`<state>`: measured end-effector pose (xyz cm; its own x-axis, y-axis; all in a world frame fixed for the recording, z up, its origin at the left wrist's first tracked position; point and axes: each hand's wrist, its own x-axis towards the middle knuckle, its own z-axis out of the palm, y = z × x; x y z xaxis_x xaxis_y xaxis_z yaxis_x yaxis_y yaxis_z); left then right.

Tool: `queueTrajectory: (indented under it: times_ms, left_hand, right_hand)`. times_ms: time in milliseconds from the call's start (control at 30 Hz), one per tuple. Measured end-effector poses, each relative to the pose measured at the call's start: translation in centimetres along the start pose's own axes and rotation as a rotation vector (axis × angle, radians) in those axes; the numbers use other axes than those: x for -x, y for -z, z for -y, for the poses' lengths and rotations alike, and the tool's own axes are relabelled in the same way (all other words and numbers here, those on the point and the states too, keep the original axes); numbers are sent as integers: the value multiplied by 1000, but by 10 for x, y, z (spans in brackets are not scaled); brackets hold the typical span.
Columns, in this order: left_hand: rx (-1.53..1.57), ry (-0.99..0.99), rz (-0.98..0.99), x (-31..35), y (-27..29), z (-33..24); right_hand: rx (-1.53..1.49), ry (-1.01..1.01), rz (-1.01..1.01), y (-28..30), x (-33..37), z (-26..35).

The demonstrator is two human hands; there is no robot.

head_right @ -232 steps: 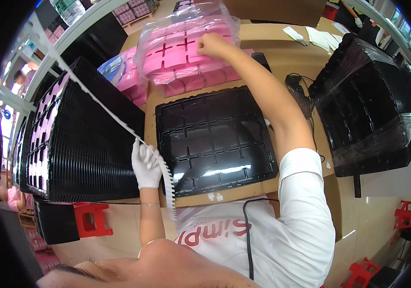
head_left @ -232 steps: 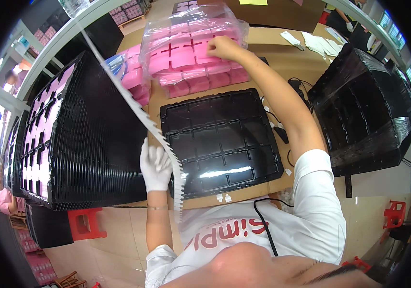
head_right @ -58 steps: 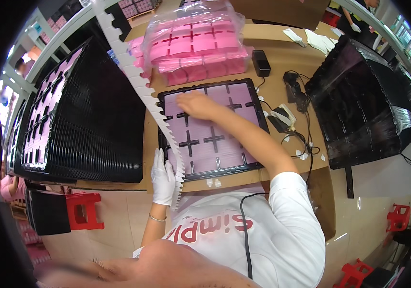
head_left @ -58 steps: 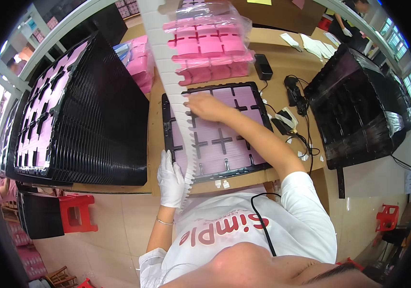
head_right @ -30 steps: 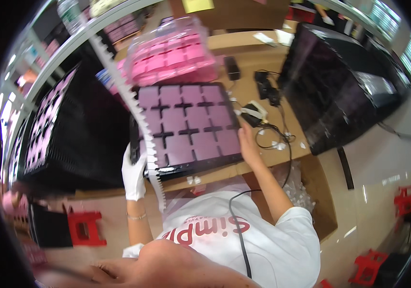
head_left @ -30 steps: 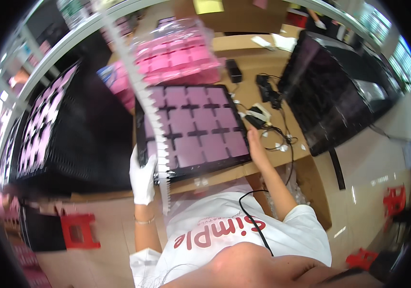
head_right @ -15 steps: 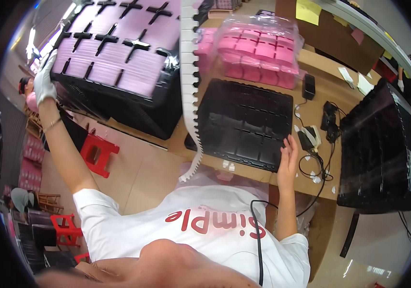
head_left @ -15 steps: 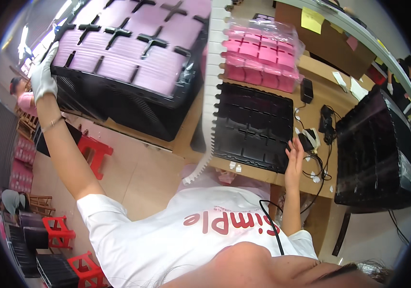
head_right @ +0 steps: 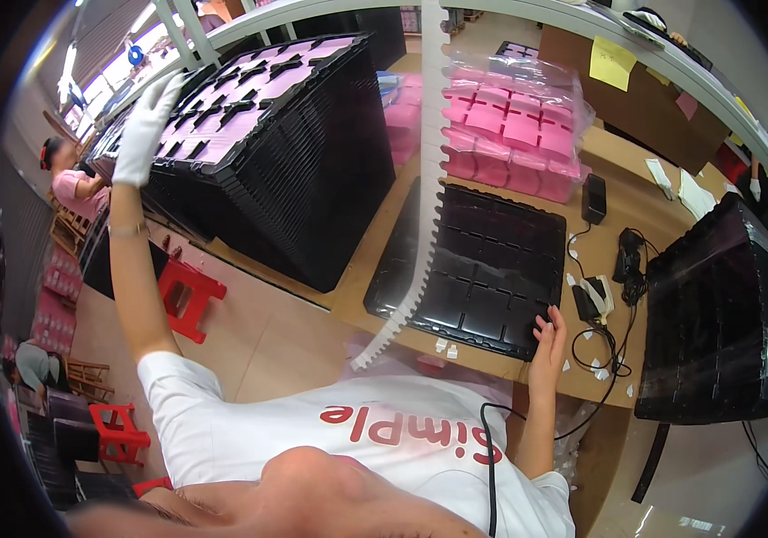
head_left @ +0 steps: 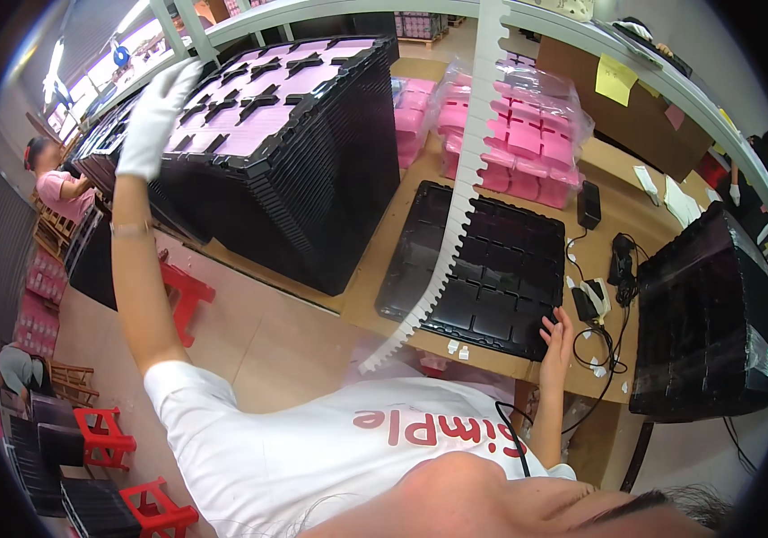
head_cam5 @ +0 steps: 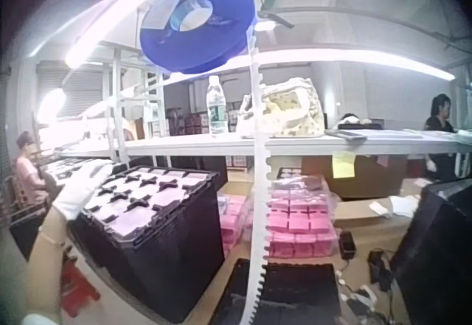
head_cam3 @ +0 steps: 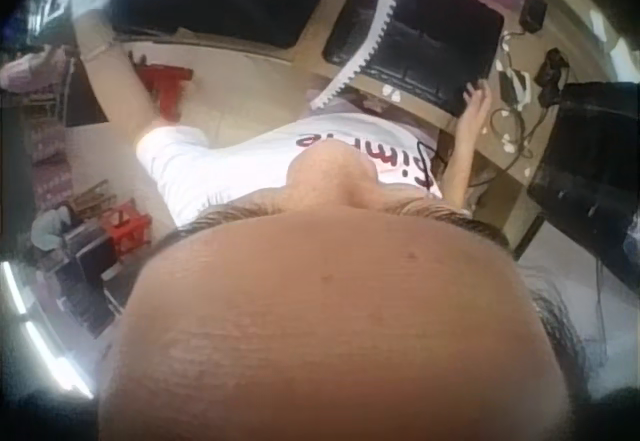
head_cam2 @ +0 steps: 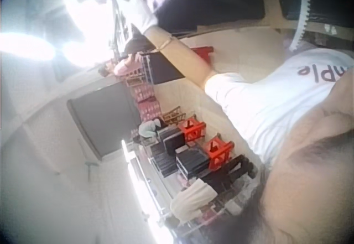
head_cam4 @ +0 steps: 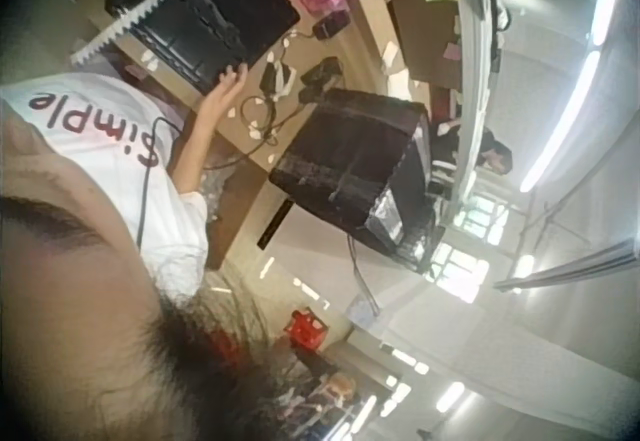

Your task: The person places pink plastic inserts into black plastic trays and stacks them. The person repeatedly picks up a pink insert, places it into a black tray, and then stacks the completed unit onto a growing pile on the left side of the table.

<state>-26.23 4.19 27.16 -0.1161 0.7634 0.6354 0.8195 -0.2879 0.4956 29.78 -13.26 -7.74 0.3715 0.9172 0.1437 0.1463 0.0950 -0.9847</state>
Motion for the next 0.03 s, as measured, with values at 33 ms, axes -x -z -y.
queueTrajectory:
  times_ms: [33]
  left_hand:
    - [-20,4,-9,1,8,-2]
  right_hand:
    - [-4,0,32,-6,-3,3]
